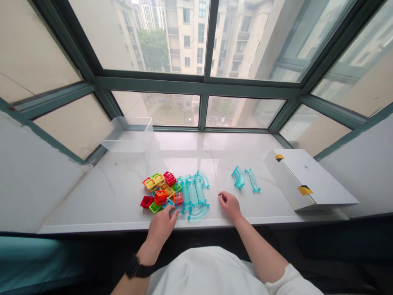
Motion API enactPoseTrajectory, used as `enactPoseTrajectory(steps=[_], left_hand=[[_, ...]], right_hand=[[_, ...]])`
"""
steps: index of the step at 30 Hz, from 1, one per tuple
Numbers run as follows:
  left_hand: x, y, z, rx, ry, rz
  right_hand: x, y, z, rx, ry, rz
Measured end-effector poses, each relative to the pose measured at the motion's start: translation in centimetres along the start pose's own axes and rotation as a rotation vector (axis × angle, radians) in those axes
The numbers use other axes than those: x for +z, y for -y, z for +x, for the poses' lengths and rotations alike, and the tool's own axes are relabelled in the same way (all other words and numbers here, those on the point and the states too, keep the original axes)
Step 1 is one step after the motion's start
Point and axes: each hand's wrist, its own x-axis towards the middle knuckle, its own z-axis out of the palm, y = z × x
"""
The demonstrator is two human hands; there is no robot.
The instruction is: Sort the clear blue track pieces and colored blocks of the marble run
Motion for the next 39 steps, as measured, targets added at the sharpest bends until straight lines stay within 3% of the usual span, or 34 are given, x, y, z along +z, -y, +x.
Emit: enactPoseTrajectory(steps=[6,15,21,24,30,39], left_hand=[[0.9,-0.6,1.4,-0.017,0.012,0.227],[1.0,0.2,1.2,0.079,-0.195,0.011],[1.7,-0.3,1.8,0.076,-0.164,-0.1],[2.1,-0.5,2.1,0.07,-0.138,-0.112],[2.0,-1.2,2.2,0.077,-0.133,-0.083],[1.6,-1.5,1.8,0.095,-0.076,-0.146]], right_hand=[[-0.3,0.1,0.0,-0.027,0.007,-0.014],[-0.2,-0.1,-0.1,-0.049,0.004,0.006],[-0.5,0.1,-0.2,-0.052,-0.033,0.065],[-0.3,1.4,-0.9,-0.149,-0.066,0.137],[2.5,6.6,-2.1,-0.448,0.014,0.018],[6.6,9.3,-1.9,-0.475,0.08,-0.122]])
